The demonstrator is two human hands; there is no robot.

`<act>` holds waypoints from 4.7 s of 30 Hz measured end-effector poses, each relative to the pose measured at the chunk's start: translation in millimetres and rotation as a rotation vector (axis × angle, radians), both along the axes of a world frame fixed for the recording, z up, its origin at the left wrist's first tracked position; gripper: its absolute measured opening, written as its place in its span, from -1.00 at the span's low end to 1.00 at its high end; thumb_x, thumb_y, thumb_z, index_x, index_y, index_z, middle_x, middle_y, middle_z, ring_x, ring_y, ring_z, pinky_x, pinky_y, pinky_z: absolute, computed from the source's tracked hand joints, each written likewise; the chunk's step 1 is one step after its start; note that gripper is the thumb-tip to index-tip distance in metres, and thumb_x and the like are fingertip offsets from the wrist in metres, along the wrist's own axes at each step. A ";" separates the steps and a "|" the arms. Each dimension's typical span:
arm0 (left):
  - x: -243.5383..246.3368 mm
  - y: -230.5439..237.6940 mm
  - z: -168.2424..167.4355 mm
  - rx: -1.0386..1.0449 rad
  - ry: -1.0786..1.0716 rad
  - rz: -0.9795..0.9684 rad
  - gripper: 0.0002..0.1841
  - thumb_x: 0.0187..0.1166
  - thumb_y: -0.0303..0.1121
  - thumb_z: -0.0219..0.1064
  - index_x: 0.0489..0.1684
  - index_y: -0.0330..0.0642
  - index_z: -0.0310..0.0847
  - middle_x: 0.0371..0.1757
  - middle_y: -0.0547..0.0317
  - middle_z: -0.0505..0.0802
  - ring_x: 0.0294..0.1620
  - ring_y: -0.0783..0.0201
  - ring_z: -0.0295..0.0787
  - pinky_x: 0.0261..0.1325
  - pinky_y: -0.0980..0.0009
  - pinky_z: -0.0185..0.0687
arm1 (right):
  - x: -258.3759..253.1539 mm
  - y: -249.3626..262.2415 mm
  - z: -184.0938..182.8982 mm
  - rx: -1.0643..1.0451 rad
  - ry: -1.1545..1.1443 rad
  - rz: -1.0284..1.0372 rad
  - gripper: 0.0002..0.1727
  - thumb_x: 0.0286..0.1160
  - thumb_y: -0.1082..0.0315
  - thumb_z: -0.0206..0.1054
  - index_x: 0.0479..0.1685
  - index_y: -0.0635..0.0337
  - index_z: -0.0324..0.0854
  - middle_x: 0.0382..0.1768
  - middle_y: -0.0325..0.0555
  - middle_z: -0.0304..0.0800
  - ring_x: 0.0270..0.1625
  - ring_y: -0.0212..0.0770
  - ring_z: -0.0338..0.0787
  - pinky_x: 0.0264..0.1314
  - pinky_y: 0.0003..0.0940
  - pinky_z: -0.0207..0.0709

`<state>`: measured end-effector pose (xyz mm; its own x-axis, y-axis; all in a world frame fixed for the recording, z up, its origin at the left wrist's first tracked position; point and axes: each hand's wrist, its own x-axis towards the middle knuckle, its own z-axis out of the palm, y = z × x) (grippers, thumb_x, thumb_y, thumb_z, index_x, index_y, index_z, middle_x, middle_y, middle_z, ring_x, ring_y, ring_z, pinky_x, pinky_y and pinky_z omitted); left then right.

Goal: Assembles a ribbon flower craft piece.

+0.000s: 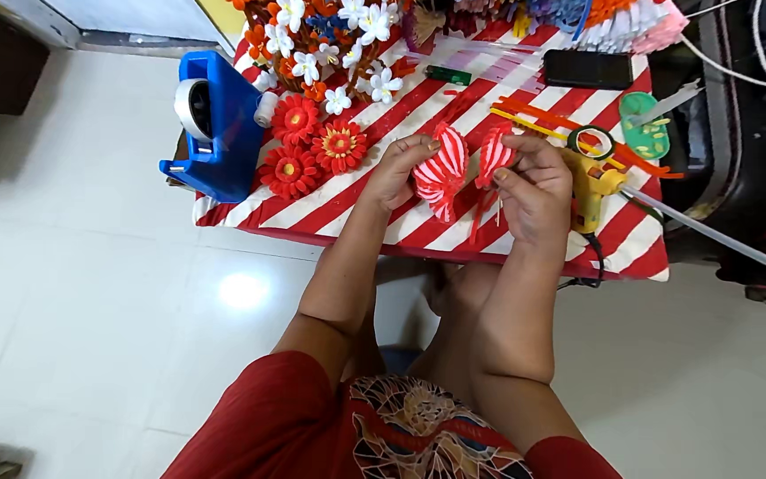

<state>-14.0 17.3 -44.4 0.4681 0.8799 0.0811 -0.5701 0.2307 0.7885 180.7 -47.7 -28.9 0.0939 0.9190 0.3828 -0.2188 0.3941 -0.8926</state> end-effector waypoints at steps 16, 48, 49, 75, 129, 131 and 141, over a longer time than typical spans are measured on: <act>-0.5 -1.0 0.1 -0.028 -0.003 -0.012 -0.70 0.64 -0.49 0.07 -0.43 -0.05 0.72 -0.41 0.28 0.88 -0.37 0.47 0.83 -0.22 0.46 0.78 | -10.7 -7.4 2.8 0.031 0.002 -0.052 -0.64 0.34 0.64 0.30 0.04 0.05 0.71 -0.24 -0.43 0.81 -0.28 -0.48 0.79 -0.13 -0.49 0.77; 0.7 -1.2 -2.9 0.044 0.000 -0.007 -0.74 0.63 -0.48 0.13 -0.42 -0.03 0.71 -0.43 0.29 0.86 -0.39 0.48 0.81 -0.24 0.46 0.78 | -15.8 -6.0 1.9 -0.008 -0.067 -0.066 -0.65 0.35 0.65 0.30 0.06 0.10 0.70 -0.24 -0.43 0.80 -0.28 -0.51 0.76 -0.16 -0.55 0.73; 0.7 -1.4 -2.5 0.044 0.006 -0.002 -0.74 0.62 -0.48 0.12 -0.42 -0.03 0.71 -0.43 0.30 0.87 -0.40 0.48 0.81 -0.25 0.47 0.78 | -15.8 -4.8 1.3 -0.001 -0.067 -0.062 -0.65 0.35 0.64 0.31 0.06 0.10 0.70 -0.24 -0.44 0.80 -0.28 -0.51 0.77 -0.16 -0.55 0.73; 1.1 -3.5 -1.5 0.050 0.009 0.023 -0.74 0.63 -0.50 0.12 -0.43 -0.03 0.69 -0.41 0.31 0.86 -0.37 0.49 0.81 -0.23 0.49 0.77 | -19.6 -7.5 6.8 -0.063 -0.109 -0.063 -0.66 0.33 0.65 0.27 0.06 0.14 0.67 -0.34 -0.46 0.76 -0.34 -0.52 0.76 -0.21 -0.56 0.74; 3.8 -4.4 -1.6 0.011 0.003 0.032 -0.75 0.63 -0.48 0.11 -0.40 -0.03 0.67 -0.40 0.30 0.87 -0.36 0.47 0.82 -0.22 0.47 0.78 | -21.9 -5.1 4.3 -0.044 -0.104 -0.059 -0.68 0.36 0.65 0.29 0.05 0.15 0.67 -0.28 -0.42 0.76 -0.30 -0.52 0.75 -0.16 -0.57 0.72; 4.2 -4.3 -2.5 0.011 0.005 0.030 -0.75 0.64 -0.48 0.11 -0.40 -0.02 0.66 -0.40 0.30 0.86 -0.36 0.47 0.82 -0.22 0.47 0.78 | -21.3 -5.0 3.6 -0.044 -0.101 -0.057 -0.68 0.37 0.65 0.29 0.06 0.16 0.67 -0.29 -0.41 0.76 -0.30 -0.51 0.75 -0.16 -0.57 0.72; 7.4 -3.4 -4.4 0.006 -0.005 0.023 -0.74 0.63 -0.48 0.12 -0.41 -0.02 0.69 -0.41 0.30 0.86 -0.37 0.47 0.81 -0.23 0.47 0.77 | -18.7 -3.3 2.0 -0.040 -0.085 -0.049 -0.67 0.36 0.65 0.30 0.06 0.15 0.68 -0.29 -0.42 0.76 -0.31 -0.52 0.75 -0.17 -0.58 0.72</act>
<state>-6.6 13.9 -48.8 0.4471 0.8901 0.0884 -0.5789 0.2126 0.7872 162.0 -51.0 -26.9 0.1082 0.9290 0.3540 -0.1233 0.3659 -0.9224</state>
